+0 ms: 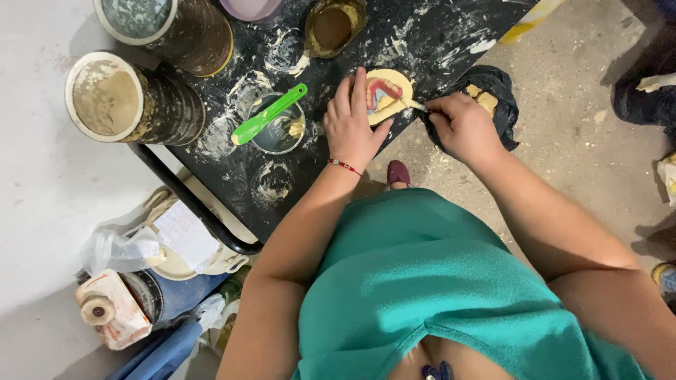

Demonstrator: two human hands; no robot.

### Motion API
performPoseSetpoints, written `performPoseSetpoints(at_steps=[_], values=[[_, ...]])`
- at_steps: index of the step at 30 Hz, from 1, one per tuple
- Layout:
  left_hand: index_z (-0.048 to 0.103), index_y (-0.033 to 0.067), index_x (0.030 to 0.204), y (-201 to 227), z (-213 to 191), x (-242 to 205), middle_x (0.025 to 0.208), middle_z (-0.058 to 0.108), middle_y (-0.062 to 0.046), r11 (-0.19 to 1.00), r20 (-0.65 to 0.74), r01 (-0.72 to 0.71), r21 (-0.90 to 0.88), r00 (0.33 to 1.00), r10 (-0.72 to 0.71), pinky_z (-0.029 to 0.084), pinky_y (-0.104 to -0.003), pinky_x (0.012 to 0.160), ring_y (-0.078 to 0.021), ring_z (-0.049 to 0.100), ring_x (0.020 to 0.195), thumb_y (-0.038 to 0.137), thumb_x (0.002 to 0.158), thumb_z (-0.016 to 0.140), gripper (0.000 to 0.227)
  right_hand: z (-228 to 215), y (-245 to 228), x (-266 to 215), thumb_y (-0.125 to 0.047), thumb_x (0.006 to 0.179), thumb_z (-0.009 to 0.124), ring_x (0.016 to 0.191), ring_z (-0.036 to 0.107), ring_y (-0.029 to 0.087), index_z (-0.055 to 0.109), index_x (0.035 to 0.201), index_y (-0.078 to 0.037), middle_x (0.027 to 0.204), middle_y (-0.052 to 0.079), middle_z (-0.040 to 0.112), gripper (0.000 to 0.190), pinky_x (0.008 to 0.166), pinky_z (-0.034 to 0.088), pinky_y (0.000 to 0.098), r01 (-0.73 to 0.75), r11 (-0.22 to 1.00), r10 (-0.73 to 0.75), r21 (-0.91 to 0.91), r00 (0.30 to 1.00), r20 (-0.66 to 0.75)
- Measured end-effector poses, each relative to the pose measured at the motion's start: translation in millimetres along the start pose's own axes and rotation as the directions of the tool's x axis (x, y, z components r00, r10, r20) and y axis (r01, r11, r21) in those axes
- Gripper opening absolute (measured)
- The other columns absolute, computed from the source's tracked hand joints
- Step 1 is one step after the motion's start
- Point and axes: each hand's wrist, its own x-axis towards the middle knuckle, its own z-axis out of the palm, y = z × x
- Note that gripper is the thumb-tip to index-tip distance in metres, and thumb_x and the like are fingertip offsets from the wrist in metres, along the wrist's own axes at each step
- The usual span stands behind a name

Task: The person uses a sculpting tool to shape a red and blue material on a yellow dental model. They then move to a blue cabinet and return to the table to mix a white substance in a container using a green spatula.

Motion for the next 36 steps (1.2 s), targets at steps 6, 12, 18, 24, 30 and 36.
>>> performPoseSetpoints(at_steps=[6,12,18,24,30,36], values=[[0.028,0.0206,0.164,-5.9,-7.2,-6.4,0.157,0.045,-0.008,1.0,0.012,0.009,0.003,1.0,-0.009,0.05,-0.052,0.103,-0.0339,0.058,0.129,0.062,0.072,0.098,0.123,10.3,-23.7,-3.3,-0.009,0.1,0.065,0.1,0.07,0.037,0.074,0.121,-0.002,0.114,0.018,0.074,0.024,0.087,0.054,0.0488,-0.047,0.996,0.044,0.073,0.998,0.051],[0.029,0.0195,0.167,-21.3,-26.5,-34.4,0.159,0.04,-0.011,0.981,-0.014,-0.033,-0.193,0.999,0.031,0.05,-0.053,0.102,-0.0357,0.057,0.128,0.035,0.074,0.097,0.116,29.1,-22.6,0.1,-0.009,0.095,0.071,0.107,0.071,0.037,0.076,0.123,-0.011,0.109,0.013,0.07,0.029,0.09,0.058,0.0461,0.088,0.992,-0.095,-0.085,0.992,-0.077],[0.038,0.0142,0.162,-39.5,-29.9,-69.3,0.152,0.046,-0.015,0.952,-0.073,-0.136,-0.276,0.99,0.12,0.05,-0.054,0.105,-0.0397,0.057,0.132,0.03,0.076,0.093,0.103,32.3,-27.2,-2.1,-0.012,0.097,0.068,0.1,0.071,0.025,0.08,0.112,-0.019,0.104,0.002,0.068,0.021,0.081,0.059,0.034,0.201,0.89,-0.307,-0.41,0.928,-0.21],[0.046,0.0106,0.156,-48.9,-34.7,-89.8,0.147,0.051,-0.016,0.892,-0.152,-0.218,-0.397,0.974,0.17,0.05,-0.052,0.108,-0.0373,0.058,0.132,0.03,0.078,0.087,0.091,40.9,-13.5,4.8,-0.013,0.1,0.07,0.095,0.07,0.026,0.082,0.112,-0.022,0.101,0.002,0.068,0.02,0.08,0.058,0.0342,0.225,0.877,-0.365,-0.425,0.887,-0.282],[0.049,0.0096,0.155,-49.3,-41.4,-91.8,0.142,0.054,-0.016,0.845,-0.183,-0.246,-0.475,0.967,0.179,0.052,-0.052,0.106,-0.0376,0.059,0.13,0.028,0.084,0.082,0.08,33.1,-15.2,0.6,-0.015,0.095,0.074,0.102,0.073,0.026,0.077,0.123,-0.021,0.11,0.001,0.07,0.029,0.083,0.062,0.0405,0.091,0.958,-0.144,-0.271,0.973,-0.182],[0.048,0.012,0.154,-44.9,-51.1,-94.0,0.143,0.053,-0.012,0.822,-0.124,-0.201,-0.532,0.979,0.159,0.057,-0.048,0.101,-0.0343,0.06,0.13,0.021,0.085,0.082,0.078,14.7,-51.5,-3.7,-0.008,0.094,0.073,0.1,0.073,0.036,0.076,0.12,-0.011,0.106,0.013,0.072,0.026,0.081,0.06,0.0474,0.179,0.973,-0.19,-0.149,0.98,-0.062]])
